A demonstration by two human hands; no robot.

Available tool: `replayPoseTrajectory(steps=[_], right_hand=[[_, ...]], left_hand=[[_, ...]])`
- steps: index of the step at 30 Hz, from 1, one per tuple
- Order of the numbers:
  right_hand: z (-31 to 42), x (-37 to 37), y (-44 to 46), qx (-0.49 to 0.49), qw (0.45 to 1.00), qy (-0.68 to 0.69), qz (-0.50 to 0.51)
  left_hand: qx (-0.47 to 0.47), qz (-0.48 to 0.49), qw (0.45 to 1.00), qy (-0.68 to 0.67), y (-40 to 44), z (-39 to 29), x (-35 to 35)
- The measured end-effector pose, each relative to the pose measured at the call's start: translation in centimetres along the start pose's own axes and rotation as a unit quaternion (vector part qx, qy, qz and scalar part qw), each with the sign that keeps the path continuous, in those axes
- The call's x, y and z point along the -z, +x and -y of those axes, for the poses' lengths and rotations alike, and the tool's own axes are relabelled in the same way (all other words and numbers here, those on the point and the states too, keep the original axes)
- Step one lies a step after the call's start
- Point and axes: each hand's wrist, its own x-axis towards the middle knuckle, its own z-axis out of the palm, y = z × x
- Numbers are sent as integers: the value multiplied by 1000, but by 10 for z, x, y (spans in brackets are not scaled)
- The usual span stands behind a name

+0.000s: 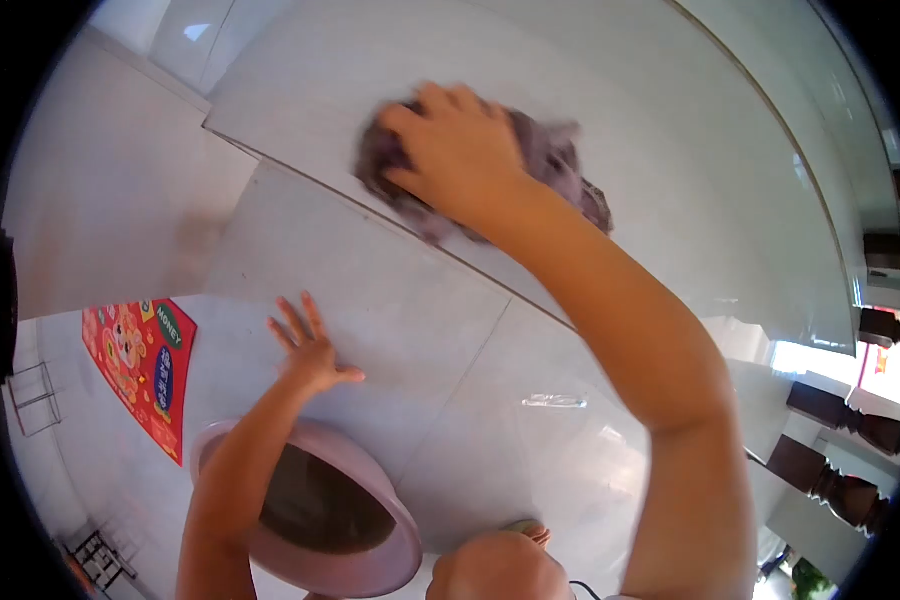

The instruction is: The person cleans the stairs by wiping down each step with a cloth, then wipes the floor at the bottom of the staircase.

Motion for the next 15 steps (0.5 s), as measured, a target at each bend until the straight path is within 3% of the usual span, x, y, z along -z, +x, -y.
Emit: replayPoseTrajectory(steps=[3, 6, 9, 10, 14, 15], right_hand=[[-28, 37, -74, -50, 995, -34, 73], [-29, 49, -83, -126, 983, -15, 134], [-25, -3, -18, -44, 994, -33, -89], [-18, -29, 15, -36, 987, -26, -152], [59, -61, 83, -68, 983, 45, -165], [69, -65, 71, -8, 982, 58, -181]], left_hand=[[57, 62, 995, -48, -1, -9, 14], [54, 71, 996, 2, 13, -9, 5], [73, 45, 992, -91, 2, -11, 10], [65, 47, 995, -65, 7, -7, 4], [83, 46, 995, 36, 36, 2, -23], [91, 45, 993, 56, 38, 3, -24]])
